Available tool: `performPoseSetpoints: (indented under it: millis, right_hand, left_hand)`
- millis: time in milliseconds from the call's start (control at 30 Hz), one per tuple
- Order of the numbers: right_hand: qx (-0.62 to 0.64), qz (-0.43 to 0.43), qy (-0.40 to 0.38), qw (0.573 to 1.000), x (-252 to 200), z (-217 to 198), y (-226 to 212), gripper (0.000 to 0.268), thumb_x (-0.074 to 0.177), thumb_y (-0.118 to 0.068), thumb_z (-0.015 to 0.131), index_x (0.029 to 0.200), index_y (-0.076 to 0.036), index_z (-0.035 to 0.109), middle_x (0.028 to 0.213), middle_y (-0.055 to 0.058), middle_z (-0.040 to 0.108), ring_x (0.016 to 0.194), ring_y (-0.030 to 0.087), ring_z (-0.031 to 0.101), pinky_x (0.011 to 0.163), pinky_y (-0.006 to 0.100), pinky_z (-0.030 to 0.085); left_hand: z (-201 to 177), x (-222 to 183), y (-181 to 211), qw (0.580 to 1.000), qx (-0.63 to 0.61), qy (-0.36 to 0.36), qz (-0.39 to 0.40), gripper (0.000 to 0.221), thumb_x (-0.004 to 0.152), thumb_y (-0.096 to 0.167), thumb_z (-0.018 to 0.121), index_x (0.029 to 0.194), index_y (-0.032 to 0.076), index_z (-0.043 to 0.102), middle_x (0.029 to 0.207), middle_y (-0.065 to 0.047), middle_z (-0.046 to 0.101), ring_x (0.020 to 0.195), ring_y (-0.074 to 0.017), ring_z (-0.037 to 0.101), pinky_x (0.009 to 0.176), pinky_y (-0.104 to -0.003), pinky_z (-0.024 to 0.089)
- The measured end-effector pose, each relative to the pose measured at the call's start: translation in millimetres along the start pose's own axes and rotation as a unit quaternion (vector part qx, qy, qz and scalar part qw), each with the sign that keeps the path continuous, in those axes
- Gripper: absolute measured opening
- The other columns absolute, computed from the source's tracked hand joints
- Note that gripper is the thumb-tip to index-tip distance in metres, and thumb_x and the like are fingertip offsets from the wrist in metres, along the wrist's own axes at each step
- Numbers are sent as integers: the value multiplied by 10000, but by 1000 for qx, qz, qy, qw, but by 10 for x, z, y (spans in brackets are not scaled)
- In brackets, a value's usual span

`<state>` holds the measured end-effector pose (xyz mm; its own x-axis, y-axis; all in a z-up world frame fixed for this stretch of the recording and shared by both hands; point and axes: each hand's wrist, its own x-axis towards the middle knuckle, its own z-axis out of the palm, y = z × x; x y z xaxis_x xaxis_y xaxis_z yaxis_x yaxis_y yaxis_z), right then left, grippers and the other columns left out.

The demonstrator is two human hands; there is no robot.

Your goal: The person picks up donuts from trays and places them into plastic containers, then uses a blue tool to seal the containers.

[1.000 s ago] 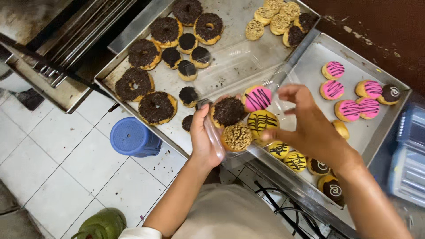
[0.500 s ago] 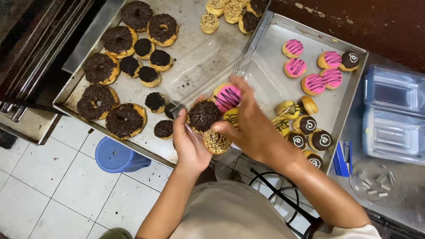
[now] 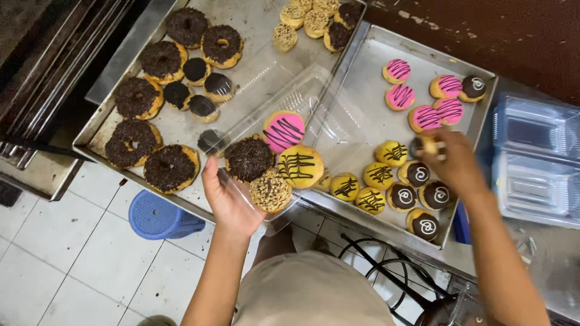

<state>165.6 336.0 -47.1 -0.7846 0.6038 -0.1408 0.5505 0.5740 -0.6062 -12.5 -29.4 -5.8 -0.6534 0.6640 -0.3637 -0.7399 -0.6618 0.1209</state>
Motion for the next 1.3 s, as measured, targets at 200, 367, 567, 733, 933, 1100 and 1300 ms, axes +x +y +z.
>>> performPoseSetpoints:
  millis: [200,367,567,733,933,1100,1300]
  right_hand:
    - [-131,84,-20,988,82,-132,541,648,837,-338,701,1374,-40,495,1213,270,568,1155,403,511,925,469,402]
    - [-183,40,7,982,153,-26,564,731,738,-379,768,1319,0,537,1185,292,578,1122,443,546,958,465,412]
    - [-189,19,79,979,142,-324,325,670,699,-350,850,1231,-17,616,1108,239,671,972,399,645,798,459,478]
    - [-53,-111,104,987,-244,-561,-1315,563,805,-160,846,1285,-10,593,1153,159,649,958,225,604,690,340,487]
    - [-325,-341,51,881,-310,-288,-2131,635,691,-494,814,1215,-174,652,1173,33,699,1030,262,606,696,435,585]
    - [-344,-314,-51,884,-204,-155,-2313,643,777,-431,720,1308,-109,553,1274,121,567,1056,338,627,590,555,633]
    - [-377,-305,-75,872,-151,14,-2433,692,778,-479,699,1366,-168,509,1256,98,573,1091,319,621,694,526,630]
  left_hand:
    - [-259,9,-47,998,-20,-59,-27,853,728,584,714,1392,96,496,1322,-213,576,1221,-427,534,973,-611,455]
    - [-233,-5,-89,995,-5,-88,-44,680,789,453,719,1341,93,549,1249,-205,620,1152,-380,581,951,-568,481]
    - [-111,-61,-117,988,11,-151,-24,712,864,375,663,1475,101,423,1393,-223,509,1281,-378,483,1040,-534,425]
    - [-150,-20,-212,987,48,-151,-9,661,873,350,651,1439,65,466,1374,-219,542,1246,-368,520,1012,-527,440]
    - [-134,-62,-298,988,61,-140,-38,651,885,329,617,1443,35,454,1369,-239,542,1239,-374,543,1026,-552,459]
    - [-168,-104,-254,992,65,-97,-44,701,852,356,575,1487,96,427,1394,-231,525,1230,-381,539,980,-550,467]
    - [-180,-137,-195,994,59,-93,-16,692,857,343,574,1484,90,428,1420,-215,508,1254,-365,523,1029,-525,438]
